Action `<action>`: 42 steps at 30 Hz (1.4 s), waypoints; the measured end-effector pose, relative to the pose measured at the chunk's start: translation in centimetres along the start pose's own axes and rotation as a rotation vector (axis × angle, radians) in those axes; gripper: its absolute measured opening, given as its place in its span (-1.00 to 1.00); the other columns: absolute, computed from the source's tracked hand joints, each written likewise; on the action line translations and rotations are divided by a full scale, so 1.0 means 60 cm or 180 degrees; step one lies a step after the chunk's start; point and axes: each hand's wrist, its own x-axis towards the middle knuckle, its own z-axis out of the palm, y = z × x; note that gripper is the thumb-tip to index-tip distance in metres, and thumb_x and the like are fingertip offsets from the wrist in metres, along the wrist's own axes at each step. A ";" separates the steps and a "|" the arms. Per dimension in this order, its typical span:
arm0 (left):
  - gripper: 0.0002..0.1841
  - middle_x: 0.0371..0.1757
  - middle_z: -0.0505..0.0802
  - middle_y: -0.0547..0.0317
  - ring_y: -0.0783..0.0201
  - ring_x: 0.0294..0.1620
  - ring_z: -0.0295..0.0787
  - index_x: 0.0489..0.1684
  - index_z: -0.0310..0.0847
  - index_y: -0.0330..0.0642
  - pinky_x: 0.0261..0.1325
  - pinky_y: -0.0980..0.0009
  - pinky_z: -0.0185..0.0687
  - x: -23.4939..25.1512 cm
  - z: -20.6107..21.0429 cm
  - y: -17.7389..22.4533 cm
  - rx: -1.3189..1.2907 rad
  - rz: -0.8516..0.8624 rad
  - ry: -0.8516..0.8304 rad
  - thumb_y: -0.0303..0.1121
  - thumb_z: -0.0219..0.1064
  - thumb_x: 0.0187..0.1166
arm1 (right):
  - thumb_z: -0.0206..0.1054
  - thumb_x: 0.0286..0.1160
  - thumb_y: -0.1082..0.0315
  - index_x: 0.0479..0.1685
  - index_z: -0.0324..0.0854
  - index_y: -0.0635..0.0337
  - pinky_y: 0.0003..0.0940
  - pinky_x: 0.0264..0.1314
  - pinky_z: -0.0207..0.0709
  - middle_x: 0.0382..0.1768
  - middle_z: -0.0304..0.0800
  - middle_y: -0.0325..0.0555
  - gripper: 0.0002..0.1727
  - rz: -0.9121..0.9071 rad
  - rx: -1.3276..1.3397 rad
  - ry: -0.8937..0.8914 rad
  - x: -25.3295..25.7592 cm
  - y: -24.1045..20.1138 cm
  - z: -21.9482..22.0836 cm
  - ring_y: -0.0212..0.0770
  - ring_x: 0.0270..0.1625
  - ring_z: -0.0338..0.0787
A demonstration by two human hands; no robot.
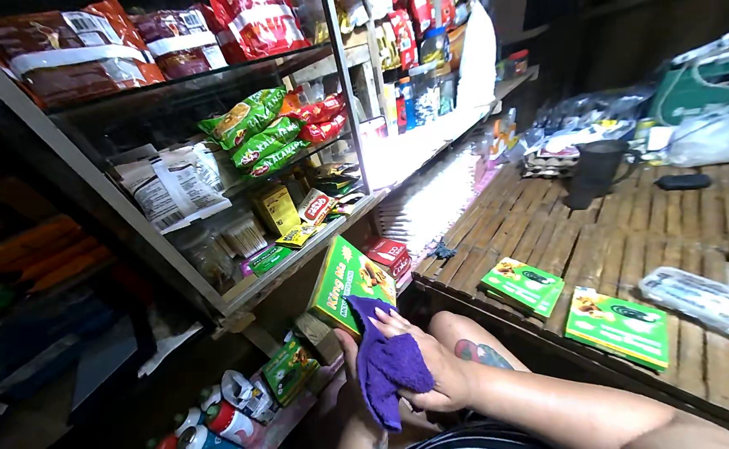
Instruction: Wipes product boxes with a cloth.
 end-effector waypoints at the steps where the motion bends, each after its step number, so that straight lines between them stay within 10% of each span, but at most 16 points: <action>1: -0.34 0.13 0.80 0.24 0.57 0.21 0.70 0.41 0.44 -0.29 0.32 0.52 0.61 0.000 -0.016 -0.022 -0.0055 -0.0009 -0.0112 0.13 -0.28 0.85 | 0.07 0.72 -0.08 0.50 0.48 0.25 0.15 0.89 -0.07 0.67 0.40 0.26 -0.37 -0.0009 0.0019 -0.0005 0.003 -0.001 -0.004 0.17 0.82 0.21; 3: -0.57 0.10 0.76 0.28 0.66 0.16 0.66 0.40 0.35 -0.30 0.26 0.63 0.59 -0.015 -0.041 -0.056 0.0400 0.0071 -0.0310 -0.16 -0.19 0.90 | 0.07 0.72 -0.10 0.56 0.45 0.25 0.13 0.90 -0.06 0.69 0.35 0.28 -0.34 0.0007 0.0084 0.0028 0.009 -0.001 -0.013 0.16 0.83 0.18; 5: -0.64 0.05 0.71 -0.03 0.62 0.08 0.57 0.30 0.33 -0.73 0.20 0.71 0.46 -0.040 -0.082 -0.092 0.1383 -0.0022 -0.0292 -0.59 0.10 0.65 | 0.07 0.72 -0.10 0.59 0.38 0.31 0.05 0.92 -0.11 0.73 0.27 0.30 -0.30 0.0042 0.0072 0.0077 0.012 -0.005 -0.023 0.10 0.86 0.12; 11: -0.70 0.07 0.76 -0.23 0.45 0.13 0.62 0.22 0.49 -0.71 0.31 0.62 0.41 -0.027 0.008 -0.044 0.2778 -0.0672 -0.0114 -0.66 0.09 0.62 | 0.10 0.73 -0.06 0.68 0.22 0.46 -0.11 0.95 -0.14 0.77 0.17 0.33 -0.22 0.0163 -0.0038 0.0285 0.026 -0.009 -0.062 -0.02 0.89 0.06; 17: -0.22 0.51 0.57 0.04 0.70 0.50 0.40 0.62 0.05 -0.67 0.60 0.64 0.25 -0.009 -0.014 -0.119 0.1178 0.0328 -0.0804 0.05 -0.08 0.83 | 0.01 0.73 -0.22 0.69 0.26 0.37 0.04 0.93 -0.06 0.75 0.27 0.21 -0.16 0.0380 -0.0037 0.0724 0.023 0.026 -0.078 0.02 0.86 0.13; 20: -0.09 0.39 0.70 0.21 0.64 0.42 0.56 0.61 0.16 -0.49 0.58 0.52 0.44 -0.005 -0.015 -0.120 0.0862 0.0245 -0.0895 0.30 -0.07 0.67 | -0.01 0.73 -0.26 0.72 0.25 0.33 -0.11 0.85 0.17 0.68 0.42 0.11 -0.14 0.0636 0.0033 0.1012 0.018 0.044 -0.084 -0.15 0.75 0.37; 24: -0.13 0.37 0.73 0.20 0.56 0.43 0.60 0.61 0.23 -0.41 0.58 0.45 0.47 -0.008 -0.014 -0.118 0.0735 0.0356 -0.0789 0.28 0.00 0.65 | 0.01 0.75 -0.23 0.71 0.23 0.38 -0.34 0.73 0.35 0.59 0.54 0.00 -0.14 0.0955 0.0180 0.1203 0.011 0.061 -0.087 -0.40 0.59 0.53; 28: -0.15 0.33 0.75 0.27 0.54 0.40 0.63 0.58 0.27 -0.30 0.54 0.43 0.52 -0.005 -0.019 -0.116 0.0537 0.0498 -0.0451 0.32 0.06 0.60 | 0.05 0.77 -0.12 0.30 0.54 0.39 -0.48 0.52 0.50 0.16 0.79 -0.09 -0.35 0.1117 0.0064 0.1149 -0.006 0.063 -0.067 -0.56 0.33 0.67; 39: -0.07 0.27 0.77 0.33 0.53 0.37 0.65 0.57 0.23 -0.21 0.48 0.39 0.57 0.023 -0.037 -0.088 0.0385 0.0571 0.0010 0.48 -0.04 0.50 | -0.12 0.78 -0.24 0.66 0.27 0.42 -0.04 0.94 -0.13 0.76 0.21 0.28 -0.14 0.0509 0.0164 0.0310 -0.005 0.011 -0.014 0.03 0.89 0.05; 42: -0.40 0.08 0.81 0.37 0.69 0.17 0.69 0.36 0.39 -0.32 0.29 0.60 0.61 0.006 -0.030 -0.079 0.0712 0.0258 0.0074 0.09 -0.18 0.84 | -0.10 0.78 -0.20 0.70 0.20 0.50 0.01 0.94 -0.21 0.77 0.11 0.41 -0.13 0.0431 0.0163 0.0052 -0.001 0.004 -0.018 0.15 0.89 -0.02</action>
